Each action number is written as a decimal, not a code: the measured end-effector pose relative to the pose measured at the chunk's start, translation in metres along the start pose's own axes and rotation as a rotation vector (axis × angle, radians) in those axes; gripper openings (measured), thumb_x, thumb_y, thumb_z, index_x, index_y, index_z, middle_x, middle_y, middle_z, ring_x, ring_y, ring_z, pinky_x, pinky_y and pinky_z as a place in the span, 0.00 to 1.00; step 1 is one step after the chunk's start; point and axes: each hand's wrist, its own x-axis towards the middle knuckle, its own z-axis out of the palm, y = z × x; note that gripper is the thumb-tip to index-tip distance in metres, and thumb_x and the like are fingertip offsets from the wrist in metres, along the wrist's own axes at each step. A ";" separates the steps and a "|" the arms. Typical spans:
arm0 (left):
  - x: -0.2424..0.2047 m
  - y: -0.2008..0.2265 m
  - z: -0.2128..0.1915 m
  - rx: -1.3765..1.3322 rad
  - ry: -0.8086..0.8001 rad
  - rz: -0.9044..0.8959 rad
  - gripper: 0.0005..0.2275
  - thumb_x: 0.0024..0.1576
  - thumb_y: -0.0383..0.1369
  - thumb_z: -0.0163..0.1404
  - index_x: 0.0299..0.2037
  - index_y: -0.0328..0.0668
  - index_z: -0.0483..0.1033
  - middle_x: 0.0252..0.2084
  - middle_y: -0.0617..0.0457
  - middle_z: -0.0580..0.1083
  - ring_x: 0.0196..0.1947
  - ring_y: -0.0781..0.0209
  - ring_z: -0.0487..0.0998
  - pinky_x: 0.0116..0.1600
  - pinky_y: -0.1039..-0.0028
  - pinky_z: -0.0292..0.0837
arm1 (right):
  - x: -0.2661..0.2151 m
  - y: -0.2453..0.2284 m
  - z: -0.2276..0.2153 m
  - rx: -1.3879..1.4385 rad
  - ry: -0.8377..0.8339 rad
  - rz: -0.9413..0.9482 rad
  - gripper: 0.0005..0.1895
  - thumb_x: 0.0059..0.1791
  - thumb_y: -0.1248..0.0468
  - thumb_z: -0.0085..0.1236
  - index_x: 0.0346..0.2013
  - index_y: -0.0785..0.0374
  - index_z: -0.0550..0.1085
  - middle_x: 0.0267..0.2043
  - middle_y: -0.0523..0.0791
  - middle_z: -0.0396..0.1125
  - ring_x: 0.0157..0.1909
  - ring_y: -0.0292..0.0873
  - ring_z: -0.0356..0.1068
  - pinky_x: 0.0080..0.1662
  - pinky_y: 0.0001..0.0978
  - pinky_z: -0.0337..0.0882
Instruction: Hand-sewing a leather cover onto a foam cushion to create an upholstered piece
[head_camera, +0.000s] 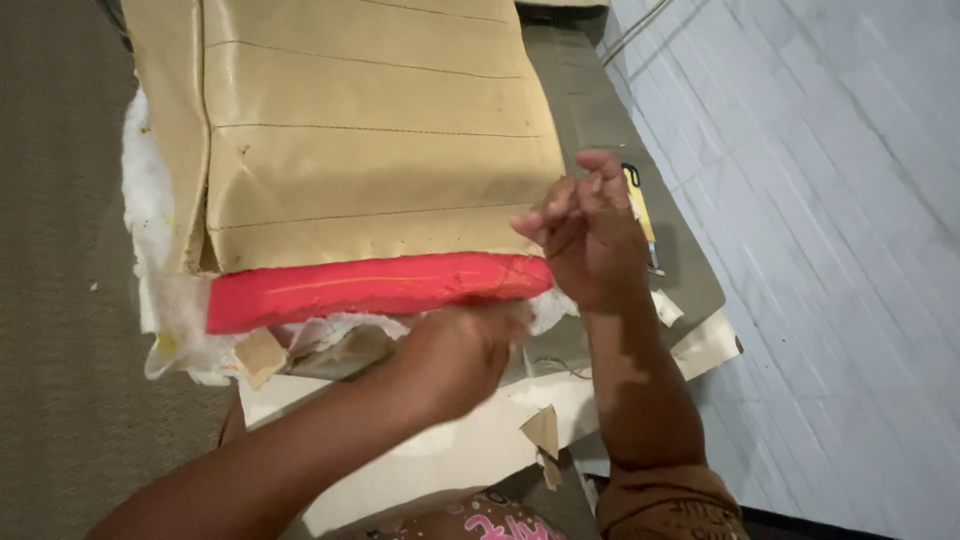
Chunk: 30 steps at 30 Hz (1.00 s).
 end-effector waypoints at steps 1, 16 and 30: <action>-0.004 0.011 -0.009 0.001 0.002 0.000 0.10 0.55 0.27 0.51 0.38 0.54 0.86 0.26 0.49 0.81 0.22 0.51 0.83 0.26 0.69 0.76 | 0.000 -0.006 0.004 0.000 -0.003 0.000 0.12 0.60 0.61 0.46 0.59 0.50 0.67 0.35 0.54 0.71 0.43 0.56 0.78 0.55 0.63 0.79; -0.034 -0.007 -0.039 -1.512 0.578 -0.602 0.11 0.62 0.31 0.45 0.53 0.45 0.65 0.41 0.47 0.76 0.23 0.63 0.77 0.25 0.77 0.79 | -0.006 0.028 0.050 -1.854 -0.338 -0.456 0.06 0.50 0.57 0.63 0.41 0.49 0.80 0.26 0.41 0.64 0.28 0.44 0.71 0.33 0.34 0.73; 0.017 0.000 -0.040 -0.880 0.366 -0.897 0.17 0.57 0.44 0.57 0.28 0.34 0.78 0.19 0.44 0.77 0.17 0.58 0.80 0.18 0.75 0.71 | -0.005 0.001 0.044 -1.363 -0.356 0.085 0.01 0.48 0.67 0.56 0.34 0.58 0.73 0.23 0.47 0.61 0.27 0.48 0.66 0.34 0.41 0.70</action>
